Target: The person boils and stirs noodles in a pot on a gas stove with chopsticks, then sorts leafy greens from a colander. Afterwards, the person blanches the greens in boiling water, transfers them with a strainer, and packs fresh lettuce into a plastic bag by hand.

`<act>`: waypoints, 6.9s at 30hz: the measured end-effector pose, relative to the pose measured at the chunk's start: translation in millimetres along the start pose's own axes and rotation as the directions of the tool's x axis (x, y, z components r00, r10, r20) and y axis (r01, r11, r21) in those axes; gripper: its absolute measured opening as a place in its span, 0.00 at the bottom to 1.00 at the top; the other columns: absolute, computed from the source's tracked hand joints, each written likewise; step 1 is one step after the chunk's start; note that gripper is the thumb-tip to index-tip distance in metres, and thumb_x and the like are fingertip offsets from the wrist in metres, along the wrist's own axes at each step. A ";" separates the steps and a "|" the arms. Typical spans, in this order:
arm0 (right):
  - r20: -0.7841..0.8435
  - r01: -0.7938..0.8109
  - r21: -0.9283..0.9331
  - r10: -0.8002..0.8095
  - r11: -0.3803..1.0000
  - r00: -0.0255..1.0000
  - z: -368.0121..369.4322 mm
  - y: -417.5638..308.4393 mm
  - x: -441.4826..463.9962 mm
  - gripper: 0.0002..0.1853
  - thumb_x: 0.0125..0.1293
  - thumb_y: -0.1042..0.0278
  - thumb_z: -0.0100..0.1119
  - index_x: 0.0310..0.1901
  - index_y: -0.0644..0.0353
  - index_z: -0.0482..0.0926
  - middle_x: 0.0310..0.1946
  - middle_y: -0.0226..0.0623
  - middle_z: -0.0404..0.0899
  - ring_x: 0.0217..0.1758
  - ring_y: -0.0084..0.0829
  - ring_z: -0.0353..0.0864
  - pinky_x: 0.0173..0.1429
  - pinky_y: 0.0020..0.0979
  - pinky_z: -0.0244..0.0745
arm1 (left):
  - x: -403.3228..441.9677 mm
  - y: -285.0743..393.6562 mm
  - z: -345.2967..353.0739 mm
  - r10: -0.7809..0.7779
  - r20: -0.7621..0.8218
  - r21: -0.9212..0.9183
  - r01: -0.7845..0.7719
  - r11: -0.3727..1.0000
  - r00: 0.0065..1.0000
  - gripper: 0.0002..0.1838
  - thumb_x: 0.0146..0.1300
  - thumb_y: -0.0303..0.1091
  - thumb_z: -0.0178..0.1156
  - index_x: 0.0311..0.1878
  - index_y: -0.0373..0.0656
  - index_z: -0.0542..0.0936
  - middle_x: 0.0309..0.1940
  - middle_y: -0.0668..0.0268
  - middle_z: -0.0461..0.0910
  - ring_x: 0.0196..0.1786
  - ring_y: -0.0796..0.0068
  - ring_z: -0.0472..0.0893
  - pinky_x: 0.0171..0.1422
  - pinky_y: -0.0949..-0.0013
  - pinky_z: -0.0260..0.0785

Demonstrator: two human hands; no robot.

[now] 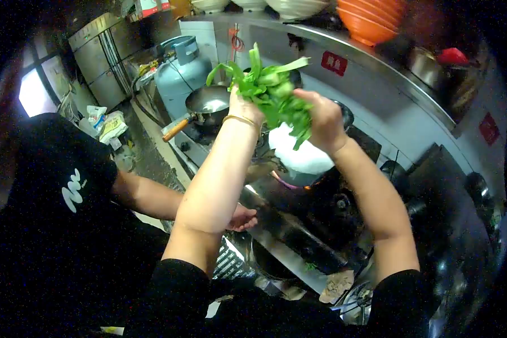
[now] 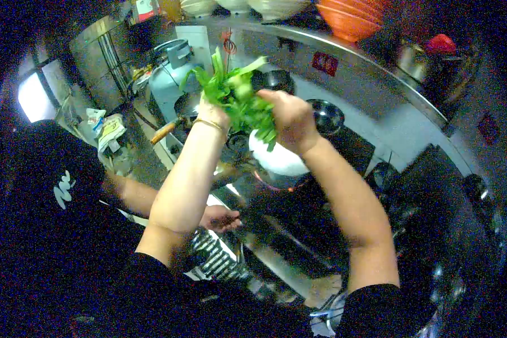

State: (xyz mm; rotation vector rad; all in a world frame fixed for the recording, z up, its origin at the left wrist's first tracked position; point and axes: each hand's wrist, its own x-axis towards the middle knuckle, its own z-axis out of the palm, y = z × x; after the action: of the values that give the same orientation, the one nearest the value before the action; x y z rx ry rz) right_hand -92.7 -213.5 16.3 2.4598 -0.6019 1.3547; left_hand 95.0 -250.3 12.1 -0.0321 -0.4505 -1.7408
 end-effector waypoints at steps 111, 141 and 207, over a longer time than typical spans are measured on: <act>0.183 -0.596 0.347 0.571 0.725 0.801 -103.2 -52.6 -55.0 0.12 0.52 0.65 0.62 0.37 0.63 0.77 0.30 0.44 0.80 0.34 0.38 0.81 0.42 0.33 0.75 | -77.3 -116.2 42.5 0.313 -0.251 0.404 -0.195 0.894 0.916 0.22 0.62 0.52 0.51 0.48 0.45 0.76 0.43 0.62 0.78 0.44 0.62 0.78 0.47 0.58 0.75; -0.461 -0.813 0.582 0.834 0.024 -0.305 -254.0 -144.4 -364.2 0.07 0.62 0.66 0.59 0.41 0.54 0.78 0.32 0.21 0.76 0.26 0.13 0.68 0.27 0.17 0.60 | 39.1 -131.6 -71.9 -0.374 -0.278 0.667 -0.102 -0.738 0.885 0.43 0.49 0.45 0.65 0.68 0.44 0.60 0.56 0.56 0.72 0.57 0.64 0.73 0.61 0.65 0.64; -0.419 -0.940 0.341 0.899 0.024 -0.129 -261.9 -328.0 -434.6 0.21 0.69 0.54 0.47 0.53 0.62 0.73 0.44 0.34 0.77 0.44 0.25 0.74 0.42 0.27 0.70 | -219.9 -121.3 -115.1 -0.300 -0.255 0.907 0.121 -0.402 0.919 0.40 0.56 0.45 0.59 0.71 0.49 0.54 0.53 0.46 0.74 0.53 0.55 0.77 0.57 0.63 0.69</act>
State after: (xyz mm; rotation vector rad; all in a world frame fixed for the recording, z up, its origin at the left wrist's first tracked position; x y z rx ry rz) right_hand -336.2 283.4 -226.0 0.9710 -2.4645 2.1939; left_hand 55.1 -62.3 -186.4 1.3915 -2.1353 -1.0437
